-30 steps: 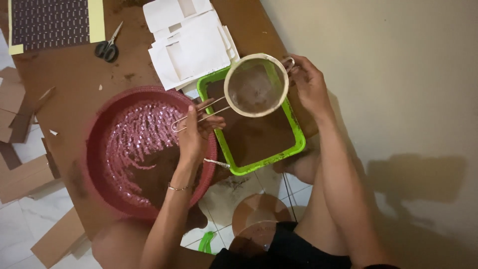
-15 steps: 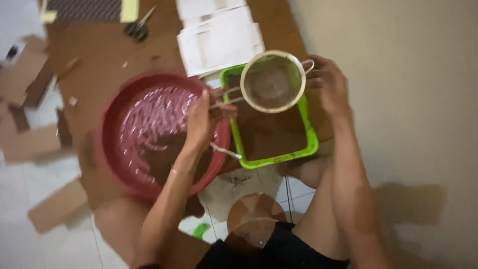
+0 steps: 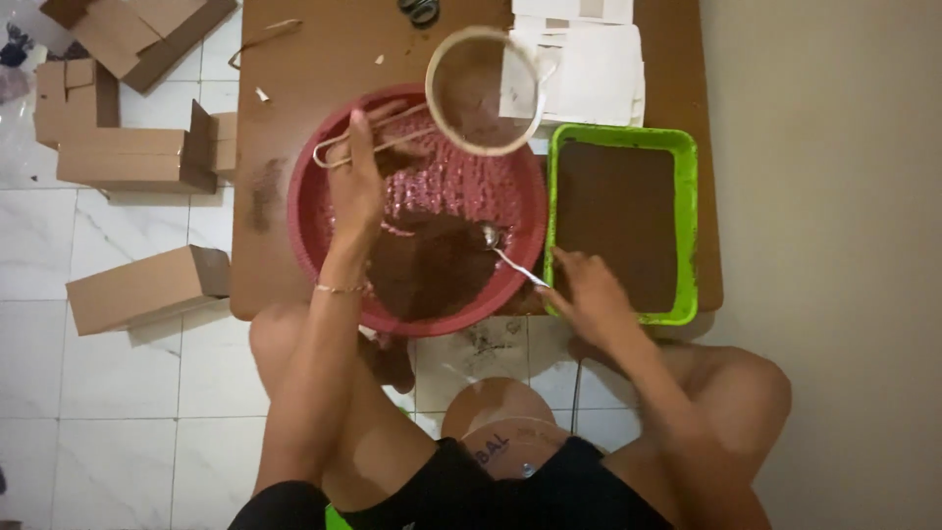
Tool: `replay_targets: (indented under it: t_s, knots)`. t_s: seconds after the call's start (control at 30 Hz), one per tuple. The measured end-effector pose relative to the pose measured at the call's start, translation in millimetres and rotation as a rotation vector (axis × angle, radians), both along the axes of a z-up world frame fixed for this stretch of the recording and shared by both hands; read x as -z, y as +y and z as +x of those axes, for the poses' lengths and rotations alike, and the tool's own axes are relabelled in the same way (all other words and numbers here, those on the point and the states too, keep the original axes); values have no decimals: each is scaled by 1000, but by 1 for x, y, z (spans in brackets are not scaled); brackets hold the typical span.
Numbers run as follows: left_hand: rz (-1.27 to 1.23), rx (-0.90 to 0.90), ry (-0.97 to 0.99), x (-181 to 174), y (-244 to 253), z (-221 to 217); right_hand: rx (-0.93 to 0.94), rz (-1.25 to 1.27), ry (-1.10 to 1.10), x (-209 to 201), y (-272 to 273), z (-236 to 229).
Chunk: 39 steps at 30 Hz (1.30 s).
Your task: A person sifts ground coffee through a mesh strainer from one container to another while sitting on the floor.
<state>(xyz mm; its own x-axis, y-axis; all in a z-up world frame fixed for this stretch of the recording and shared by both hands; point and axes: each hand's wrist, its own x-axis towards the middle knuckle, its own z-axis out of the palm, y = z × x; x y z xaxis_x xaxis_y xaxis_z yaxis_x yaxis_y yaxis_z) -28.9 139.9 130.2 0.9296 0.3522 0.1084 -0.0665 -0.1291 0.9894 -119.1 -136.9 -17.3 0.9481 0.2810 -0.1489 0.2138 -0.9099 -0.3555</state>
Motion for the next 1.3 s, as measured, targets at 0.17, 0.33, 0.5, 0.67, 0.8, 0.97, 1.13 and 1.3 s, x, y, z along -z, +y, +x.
replay_targets:
  t_s: [0.17, 0.33, 0.5, 0.67, 0.8, 0.97, 1.13, 1.3]
  knots:
    - [-186, 16, -83, 22, 18, 15, 64, -218, 148, 19, 48, 4]
    - [-333, 251, -130, 42, 51, 39, 197, 139, 90, -2, 60, -4]
    - [-238, 252, -138, 55, 66, 54, 131, 153, -222, -5, 48, 14]
    - [-334, 224, -87, 48, 70, 48, 77, 64, -364, -4, 33, 17]
    - [-355, 267, -92, 60, 70, 58, 43, 58, -163, -5, 29, -1]
    - [-333, 289, -119, 48, 61, 49, 115, 218, -9, 7, 49, -22]
    - [-398, 306, -108, 57, 57, 54, 395, 333, 264, -10, 64, -18]
    - [-332, 307, -91, 48, 55, 48, 257, 323, -161, -25, 61, -17]
